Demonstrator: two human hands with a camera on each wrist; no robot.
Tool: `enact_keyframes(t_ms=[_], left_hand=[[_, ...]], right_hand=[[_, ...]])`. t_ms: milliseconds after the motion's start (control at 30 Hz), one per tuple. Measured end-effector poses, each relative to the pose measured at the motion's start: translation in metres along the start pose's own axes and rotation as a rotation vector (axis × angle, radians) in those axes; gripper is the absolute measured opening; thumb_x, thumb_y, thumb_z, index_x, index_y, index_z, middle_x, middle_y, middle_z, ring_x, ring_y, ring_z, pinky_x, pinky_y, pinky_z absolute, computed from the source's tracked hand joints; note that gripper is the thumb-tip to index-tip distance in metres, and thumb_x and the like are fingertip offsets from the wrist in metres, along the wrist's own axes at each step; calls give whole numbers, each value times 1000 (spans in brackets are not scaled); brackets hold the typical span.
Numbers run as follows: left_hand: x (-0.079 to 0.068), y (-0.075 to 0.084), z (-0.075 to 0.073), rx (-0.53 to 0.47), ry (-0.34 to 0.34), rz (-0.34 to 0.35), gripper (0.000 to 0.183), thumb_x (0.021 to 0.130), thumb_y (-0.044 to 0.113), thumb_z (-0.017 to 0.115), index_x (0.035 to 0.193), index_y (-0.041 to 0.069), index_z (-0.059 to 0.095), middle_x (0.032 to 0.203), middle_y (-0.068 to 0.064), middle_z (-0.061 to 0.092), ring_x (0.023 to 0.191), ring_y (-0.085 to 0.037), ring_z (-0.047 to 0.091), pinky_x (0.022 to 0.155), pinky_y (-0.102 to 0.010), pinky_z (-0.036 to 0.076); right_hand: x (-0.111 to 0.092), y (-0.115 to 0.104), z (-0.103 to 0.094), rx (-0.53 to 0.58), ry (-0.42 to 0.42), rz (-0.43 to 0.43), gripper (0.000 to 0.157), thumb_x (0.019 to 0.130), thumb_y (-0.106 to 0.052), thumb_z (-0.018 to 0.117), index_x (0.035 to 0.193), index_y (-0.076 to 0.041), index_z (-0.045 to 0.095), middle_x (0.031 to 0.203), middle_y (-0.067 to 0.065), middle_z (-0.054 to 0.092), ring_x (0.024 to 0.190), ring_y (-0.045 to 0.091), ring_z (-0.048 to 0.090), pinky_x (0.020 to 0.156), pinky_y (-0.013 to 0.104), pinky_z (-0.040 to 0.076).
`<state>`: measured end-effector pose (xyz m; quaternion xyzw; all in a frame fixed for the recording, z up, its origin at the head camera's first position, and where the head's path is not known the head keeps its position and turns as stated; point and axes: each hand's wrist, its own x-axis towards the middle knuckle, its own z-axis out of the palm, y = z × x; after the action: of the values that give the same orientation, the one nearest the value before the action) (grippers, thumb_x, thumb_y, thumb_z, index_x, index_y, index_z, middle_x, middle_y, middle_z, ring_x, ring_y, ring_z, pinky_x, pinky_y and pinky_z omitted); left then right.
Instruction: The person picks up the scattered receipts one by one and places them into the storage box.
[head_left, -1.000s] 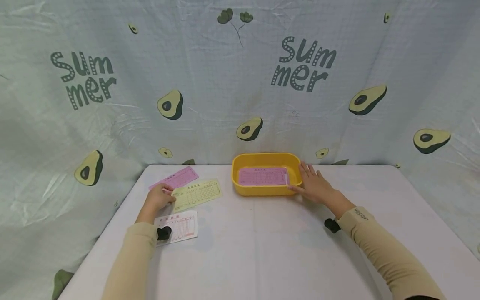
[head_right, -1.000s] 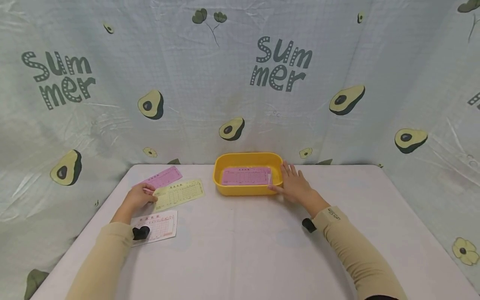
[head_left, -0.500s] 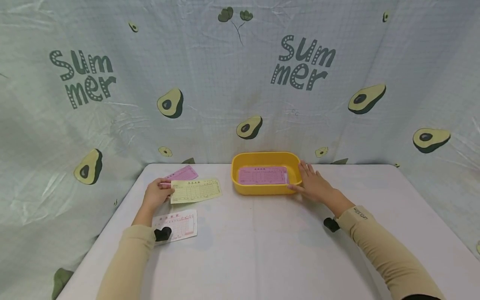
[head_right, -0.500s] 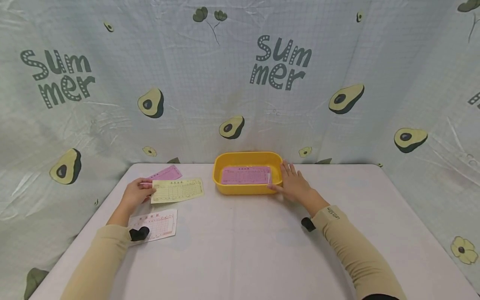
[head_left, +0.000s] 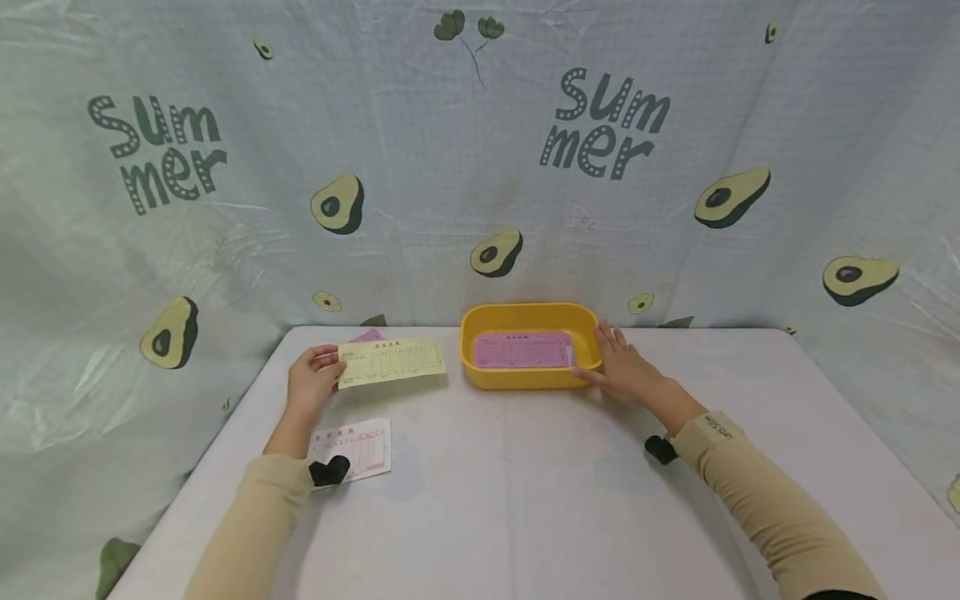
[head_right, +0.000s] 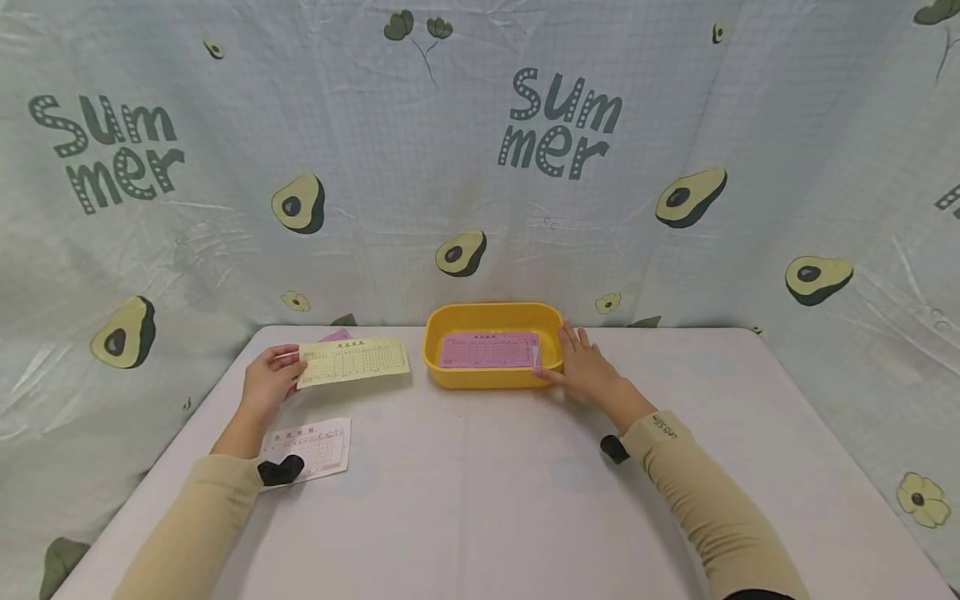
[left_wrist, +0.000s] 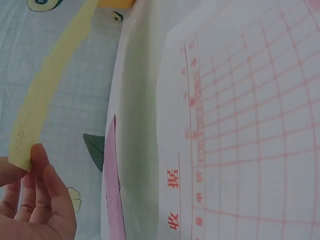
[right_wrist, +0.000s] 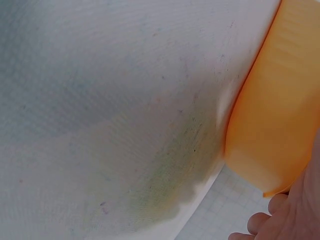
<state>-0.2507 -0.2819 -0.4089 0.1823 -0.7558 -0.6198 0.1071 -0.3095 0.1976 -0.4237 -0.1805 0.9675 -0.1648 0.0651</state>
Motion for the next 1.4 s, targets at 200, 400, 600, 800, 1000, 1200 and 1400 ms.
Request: enact_keyframes(t_ms=[200, 400, 600, 800, 1000, 1200, 1400], left_hand=[[-8, 13, 3, -190, 14, -73, 38, 104, 5, 57, 141, 6, 49, 115, 0, 56, 86, -4, 59, 68, -17, 52], [-18, 23, 18, -280, -29, -79, 37, 104, 7, 57, 141, 6, 52, 110, 3, 57, 86, -4, 60, 68, -18, 50], [-24, 25, 36, -321, -89, -90, 40, 104, 6, 57, 144, 5, 51, 109, 4, 59, 85, -5, 60, 67, -19, 49], [-25, 26, 53, -331, -116, -94, 44, 104, 6, 57, 148, 5, 49, 112, 1, 59, 85, -6, 61, 67, -19, 49], [-22, 27, 71, -344, -89, -83, 42, 104, 4, 57, 145, 5, 51, 117, -3, 57, 87, -8, 59, 66, -19, 48], [-20, 26, 88, -381, -71, -62, 36, 103, 2, 58, 139, 6, 54, 115, -5, 58, 87, -11, 61, 65, -20, 50], [-18, 27, 104, -400, -80, -55, 34, 101, 1, 60, 135, 3, 55, 109, -3, 60, 81, -8, 61, 64, -19, 49]], right_hand=[[1, -1, 0, -6, -2, 2, 106, 101, -62, 51, 158, 12, 2, 167, 28, -5, 152, 50, -1, 121, 61, 9], [0, -2, -1, -11, 4, 0, 106, 101, -62, 50, 158, 12, 2, 167, 28, -4, 152, 50, 0, 121, 63, 9], [-3, -4, -3, 1, 7, -13, 106, 102, -63, 49, 158, 13, 1, 167, 30, -4, 152, 50, 0, 121, 63, 10], [-5, -4, -2, 9, 14, -4, 104, 102, -59, 52, 158, 13, 2, 167, 30, -4, 152, 51, 1, 120, 63, 10], [-4, -4, -2, 9, 11, -4, 104, 102, -59, 52, 158, 13, 2, 167, 29, -4, 152, 50, 1, 121, 63, 9], [-4, -4, -2, 9, 15, -2, 104, 102, -59, 52, 158, 13, 2, 167, 29, -4, 152, 50, 1, 121, 63, 9], [-4, -5, -4, 25, -5, 12, 106, 101, -61, 51, 158, 12, 0, 167, 28, -6, 152, 49, -2, 121, 63, 9]])
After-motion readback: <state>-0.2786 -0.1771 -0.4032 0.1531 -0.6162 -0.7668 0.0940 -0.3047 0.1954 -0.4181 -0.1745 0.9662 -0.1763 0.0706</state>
